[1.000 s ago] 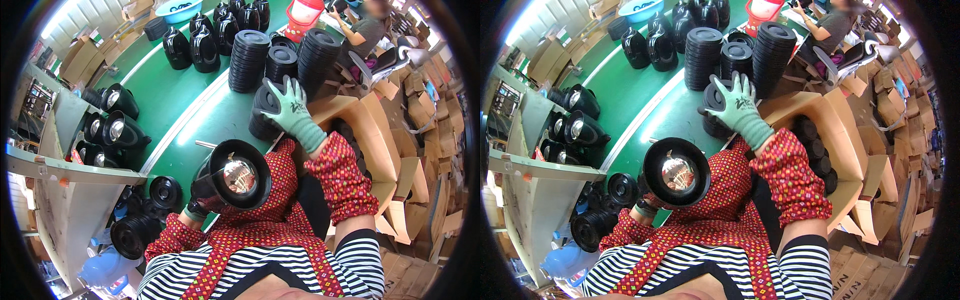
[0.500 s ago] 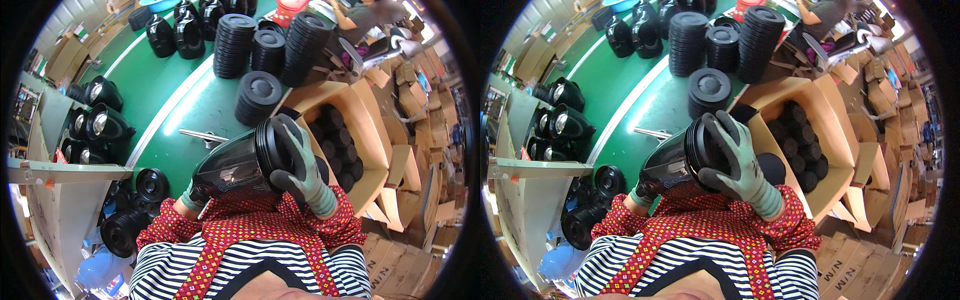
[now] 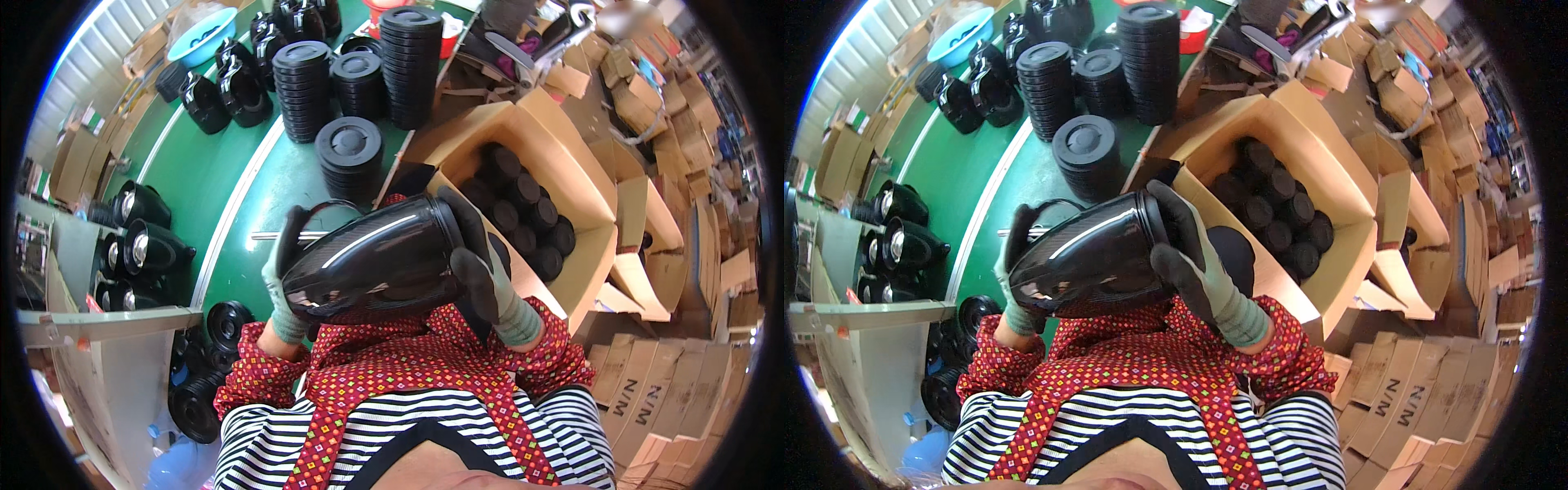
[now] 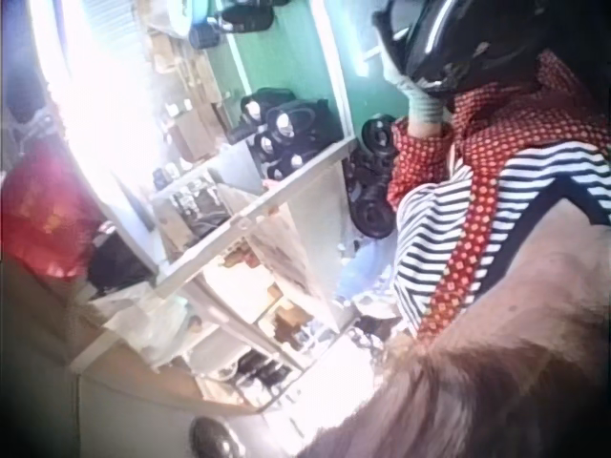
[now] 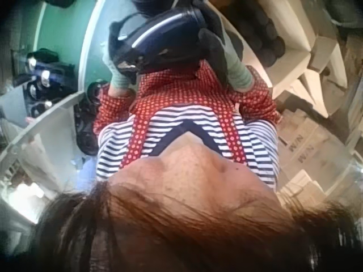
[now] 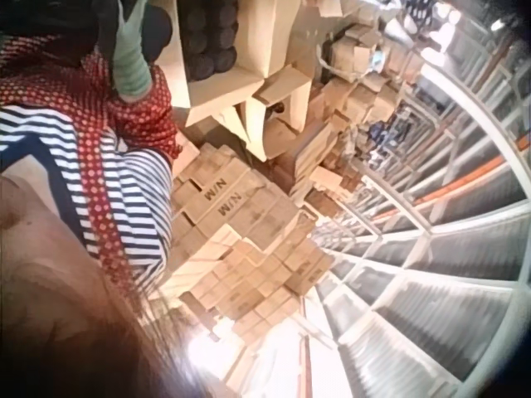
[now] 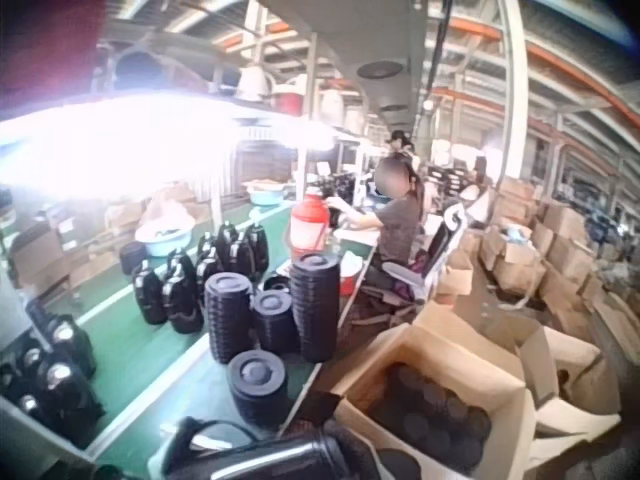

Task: The person repeatedly picks up a black kettle body, inserts a metal rod into the base, and places a circular black lid onto the top. The person handles the kettles one at a time on a green workbench and stacks the finished units nearby.

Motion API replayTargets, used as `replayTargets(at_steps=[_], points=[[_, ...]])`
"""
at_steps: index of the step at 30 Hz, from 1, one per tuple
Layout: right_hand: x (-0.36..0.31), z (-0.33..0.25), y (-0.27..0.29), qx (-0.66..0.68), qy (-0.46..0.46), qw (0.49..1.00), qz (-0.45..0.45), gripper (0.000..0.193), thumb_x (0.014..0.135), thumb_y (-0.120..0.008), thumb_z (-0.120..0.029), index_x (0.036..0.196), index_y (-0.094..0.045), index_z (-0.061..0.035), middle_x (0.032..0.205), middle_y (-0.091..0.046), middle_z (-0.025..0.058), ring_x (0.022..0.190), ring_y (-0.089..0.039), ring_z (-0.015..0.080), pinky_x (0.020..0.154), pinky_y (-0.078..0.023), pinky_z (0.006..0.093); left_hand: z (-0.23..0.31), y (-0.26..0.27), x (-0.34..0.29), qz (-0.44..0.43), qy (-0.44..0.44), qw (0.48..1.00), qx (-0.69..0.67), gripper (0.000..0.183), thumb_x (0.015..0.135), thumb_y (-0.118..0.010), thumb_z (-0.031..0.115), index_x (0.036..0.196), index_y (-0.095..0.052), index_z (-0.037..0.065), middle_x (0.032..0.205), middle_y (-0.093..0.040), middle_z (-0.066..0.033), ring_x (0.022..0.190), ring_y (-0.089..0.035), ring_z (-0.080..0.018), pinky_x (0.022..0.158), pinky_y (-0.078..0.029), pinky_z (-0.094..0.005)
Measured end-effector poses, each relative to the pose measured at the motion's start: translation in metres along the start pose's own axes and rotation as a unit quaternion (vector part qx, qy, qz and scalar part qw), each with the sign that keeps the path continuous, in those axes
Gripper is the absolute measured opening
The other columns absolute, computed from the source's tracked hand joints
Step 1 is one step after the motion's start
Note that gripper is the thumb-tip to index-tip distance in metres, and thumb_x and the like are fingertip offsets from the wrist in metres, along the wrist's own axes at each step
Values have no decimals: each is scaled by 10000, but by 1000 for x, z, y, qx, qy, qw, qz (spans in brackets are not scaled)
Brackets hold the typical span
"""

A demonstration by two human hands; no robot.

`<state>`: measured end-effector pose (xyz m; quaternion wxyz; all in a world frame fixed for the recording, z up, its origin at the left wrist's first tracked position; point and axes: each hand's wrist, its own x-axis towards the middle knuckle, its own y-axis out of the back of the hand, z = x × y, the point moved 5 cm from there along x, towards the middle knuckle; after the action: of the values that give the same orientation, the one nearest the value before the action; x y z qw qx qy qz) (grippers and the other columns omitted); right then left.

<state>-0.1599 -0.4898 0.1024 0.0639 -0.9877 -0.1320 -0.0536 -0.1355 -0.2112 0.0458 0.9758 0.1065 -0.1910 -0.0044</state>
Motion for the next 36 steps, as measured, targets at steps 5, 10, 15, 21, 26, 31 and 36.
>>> replayTargets(at_steps=[5,10,15,21,26,31,36], points=[[5,-2,6,58,50,997,15,691,1121,-452,-425,1646,-287,-8,1613,-435,129,1478,-427,236,1247,-289,371,27,-3,13,50,-144,987,47,889,902,-832,169,1611,-339,-43,1540,-529,-248,1072,-746,-286,912,-621,-387],[1,-5,9,35,-17,996,78,735,1080,-548,-458,1615,-362,10,1622,-422,174,1496,-416,280,1241,-290,392,18,-14,6,66,-95,992,41,919,879,-861,208,1597,-353,-56,1496,-570,-244,1123,-731,-303,924,-623,-399],[-12,-42,-12,-324,211,920,-62,1038,836,-822,-512,1590,-387,55,1625,-361,308,1533,-342,444,1242,-265,499,-38,-47,-16,-140,1,985,-97,921,813,-916,284,1515,-455,-96,1440,-628,-233,1270,-654,-307,1071,-550,-434],[-11,23,10,186,-205,960,49,700,1058,-601,-437,1560,-451,26,1466,-582,171,1318,-583,226,1110,-445,341,55,-1,11,-88,-197,965,149,821,907,-836,246,1562,-425,-32,1390,-639,-285,1196,-700,-337,978,-603,-443],[-16,10,31,-53,-21,996,-66,827,1034,-544,-555,1617,-338,-7,1545,-418,225,1417,-412,336,1179,-325,401,53,6,9,-89,-28,995,21,1070,749,-962,356,1551,-411,-89,1434,-604,-248,1254,-662,-339,1071,-552,-449],[-34,2,-6,-144,238,961,1,891,1016,-586,-586,1647,-284,-33,1709,-257,230,1527,-366,396,1246,-303,502,17,-9,0,-78,142,963,-214,702,941,-787,208,1506,-492,-86,1388,-652,-218,1207,-679,-267,1029,-563,-383],[-41,60,11,237,-169,957,7,671,1086,-566,-403,1604,-376,-22,1641,-397,141,1444,-480,259,1205,-387,415,100,-2,4,-165,-294,910,243,904,876,-875,294,1570,-408,-49,1406,-619,-294,1144,-719,-320,986,-605,-446]])
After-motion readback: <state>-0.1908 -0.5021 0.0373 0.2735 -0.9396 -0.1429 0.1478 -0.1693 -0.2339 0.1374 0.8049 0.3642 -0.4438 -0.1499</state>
